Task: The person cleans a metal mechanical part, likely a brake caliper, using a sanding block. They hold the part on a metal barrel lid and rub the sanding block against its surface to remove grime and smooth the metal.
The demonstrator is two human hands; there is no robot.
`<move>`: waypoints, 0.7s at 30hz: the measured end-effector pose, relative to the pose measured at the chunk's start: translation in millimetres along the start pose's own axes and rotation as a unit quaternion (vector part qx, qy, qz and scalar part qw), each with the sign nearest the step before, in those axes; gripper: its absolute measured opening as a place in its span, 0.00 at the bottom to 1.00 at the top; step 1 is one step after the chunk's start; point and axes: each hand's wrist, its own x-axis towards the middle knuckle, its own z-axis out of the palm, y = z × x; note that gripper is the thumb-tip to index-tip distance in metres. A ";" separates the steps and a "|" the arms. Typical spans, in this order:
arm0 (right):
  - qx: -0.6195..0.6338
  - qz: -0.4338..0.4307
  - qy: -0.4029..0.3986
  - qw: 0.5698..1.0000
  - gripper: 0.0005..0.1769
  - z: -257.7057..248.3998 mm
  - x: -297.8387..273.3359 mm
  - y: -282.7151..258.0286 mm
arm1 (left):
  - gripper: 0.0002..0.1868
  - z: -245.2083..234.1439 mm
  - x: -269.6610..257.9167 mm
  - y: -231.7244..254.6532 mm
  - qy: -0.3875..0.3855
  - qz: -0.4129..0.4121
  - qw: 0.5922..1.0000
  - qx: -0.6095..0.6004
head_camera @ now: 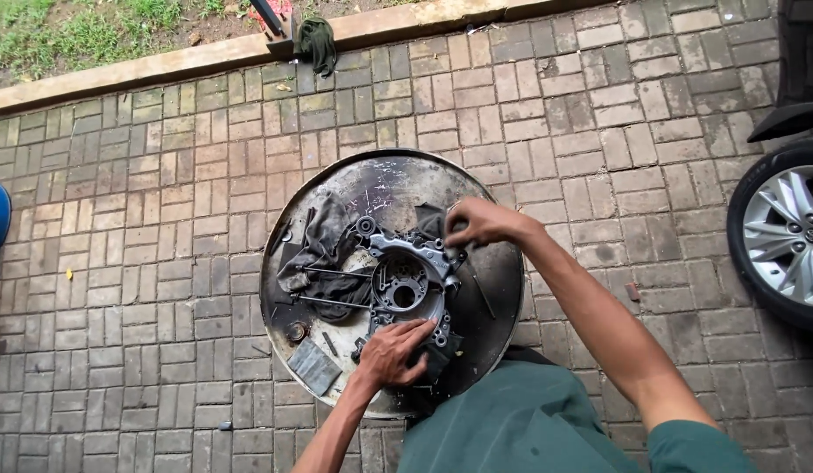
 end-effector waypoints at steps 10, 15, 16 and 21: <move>-0.099 -0.018 0.018 0.995 0.08 28.6 69.9 107.6 | 0.33 -12.6 1.6 8.1 0.043 -0.001 0.999 0.009; 0.153 -0.034 0.189 0.969 0.08 22.2 38.5 71.8 | 0.31 -9.8 7.6 6.6 0.015 -0.014 0.999 0.041; 0.152 -0.033 0.191 0.969 0.08 27.4 31.2 71.9 | 0.31 -9.6 6.6 7.8 0.016 -0.012 0.999 0.041; 0.046 -0.046 0.237 0.969 0.15 76.5 19.9 103.1 | 0.30 -16.0 8.8 9.9 0.027 -0.016 0.999 0.007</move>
